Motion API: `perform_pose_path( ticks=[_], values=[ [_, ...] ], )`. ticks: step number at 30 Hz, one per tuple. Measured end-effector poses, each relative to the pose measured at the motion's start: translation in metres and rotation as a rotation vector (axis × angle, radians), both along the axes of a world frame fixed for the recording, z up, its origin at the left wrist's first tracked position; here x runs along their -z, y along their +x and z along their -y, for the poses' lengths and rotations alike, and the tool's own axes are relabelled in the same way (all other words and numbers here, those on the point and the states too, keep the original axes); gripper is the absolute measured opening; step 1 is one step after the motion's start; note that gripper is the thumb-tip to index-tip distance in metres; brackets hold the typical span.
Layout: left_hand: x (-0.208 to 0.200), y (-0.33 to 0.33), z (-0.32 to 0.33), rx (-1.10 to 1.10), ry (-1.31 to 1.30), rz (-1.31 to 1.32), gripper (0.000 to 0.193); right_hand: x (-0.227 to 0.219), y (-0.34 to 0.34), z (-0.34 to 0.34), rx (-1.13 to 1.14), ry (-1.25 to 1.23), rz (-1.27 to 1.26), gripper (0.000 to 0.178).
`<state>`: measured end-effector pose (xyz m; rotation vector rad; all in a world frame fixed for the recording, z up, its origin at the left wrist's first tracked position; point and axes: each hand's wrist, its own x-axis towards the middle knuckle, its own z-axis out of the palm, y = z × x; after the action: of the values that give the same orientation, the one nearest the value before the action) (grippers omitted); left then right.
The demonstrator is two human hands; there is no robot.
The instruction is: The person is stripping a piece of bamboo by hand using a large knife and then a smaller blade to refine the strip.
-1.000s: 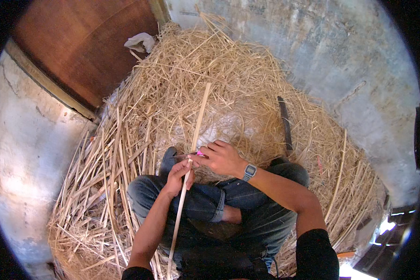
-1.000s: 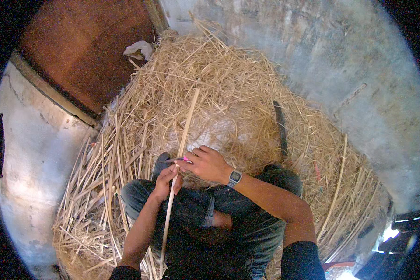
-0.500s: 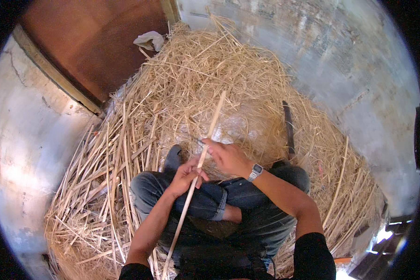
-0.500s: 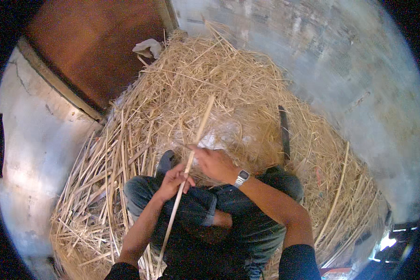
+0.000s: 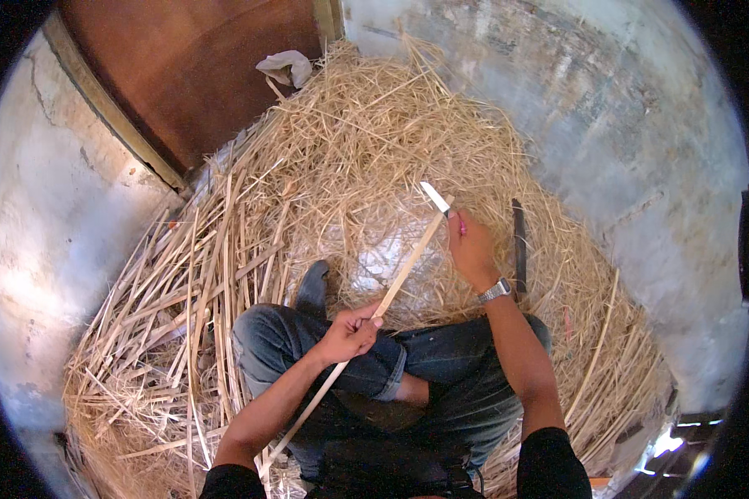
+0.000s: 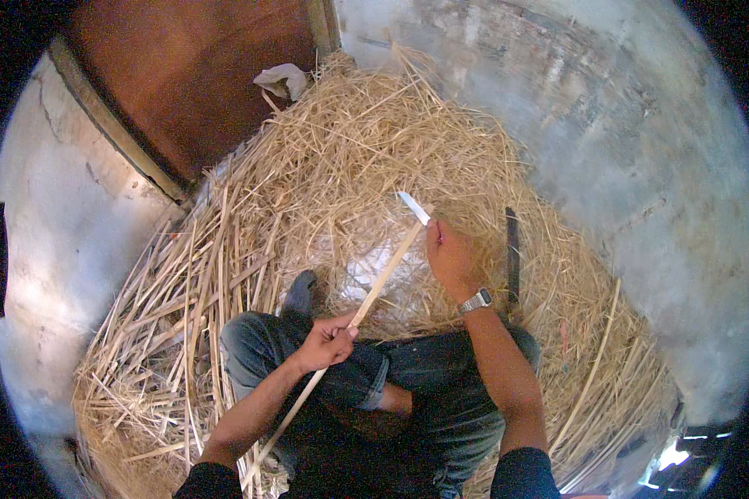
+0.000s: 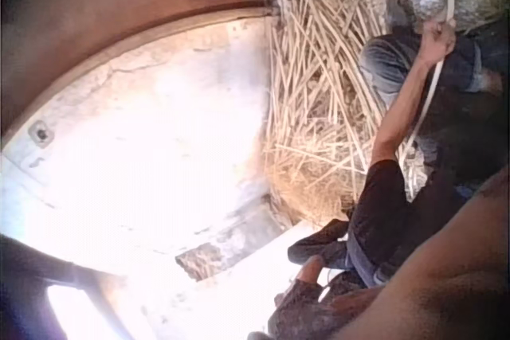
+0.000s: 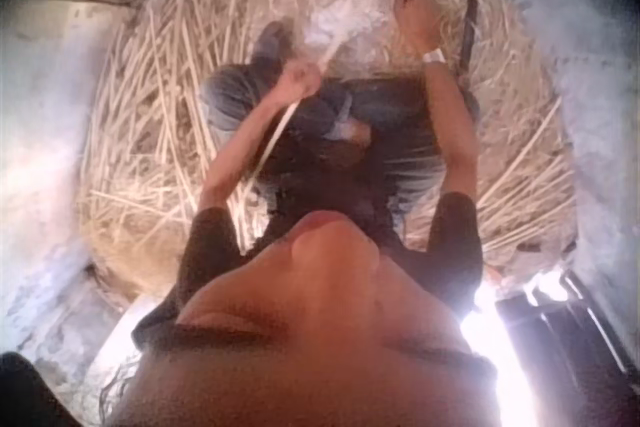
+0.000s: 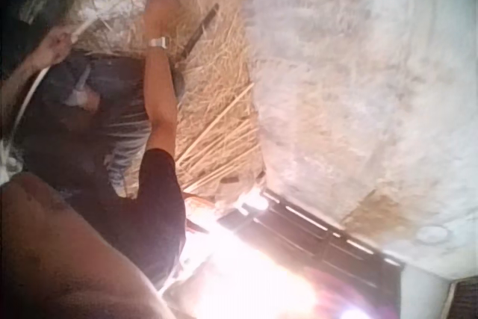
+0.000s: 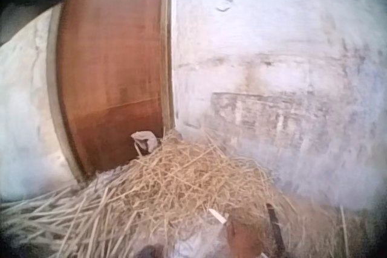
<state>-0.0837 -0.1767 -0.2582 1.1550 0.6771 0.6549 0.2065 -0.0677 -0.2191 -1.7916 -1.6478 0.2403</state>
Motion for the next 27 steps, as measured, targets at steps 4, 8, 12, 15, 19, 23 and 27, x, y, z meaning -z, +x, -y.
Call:
perform_pose_path(
  ticks=[4, 8, 12, 15, 19, 23, 27],
  values=[
    [0.000, -0.003, 0.002, -0.053, 0.018, 0.031, 0.046, 0.008, -0.019, 0.011, -0.068, -0.036, 0.150, 0.036],
    [-0.004, -0.007, -0.003, -0.118, 0.086, -0.057, 0.045, 0.013, -0.042, 0.028, -0.119, -0.041, 0.019, 0.035],
    [0.005, -0.011, -0.020, -0.249, 0.077, 0.034, 0.045, 0.020, -0.092, 0.076, -0.453, -0.080, -0.096, 0.033],
    [0.008, -0.007, -0.016, -0.264, 0.022, 0.112, 0.046, 0.019, -0.083, 0.064, -0.453, -0.037, 0.022, 0.030],
    [-0.002, -0.001, -0.012, -0.155, 0.045, 0.043, 0.047, 0.009, -0.037, 0.008, -0.041, 0.040, 0.003, 0.031],
    [0.002, 0.000, -0.013, -0.118, 0.027, 0.064, 0.045, 0.005, -0.035, 0.013, 0.027, 0.053, -0.039, 0.030],
    [0.007, -0.004, -0.016, -0.163, 0.068, 0.011, 0.045, 0.032, -0.078, 0.067, -0.367, 0.060, -0.085, 0.030]
  ],
)
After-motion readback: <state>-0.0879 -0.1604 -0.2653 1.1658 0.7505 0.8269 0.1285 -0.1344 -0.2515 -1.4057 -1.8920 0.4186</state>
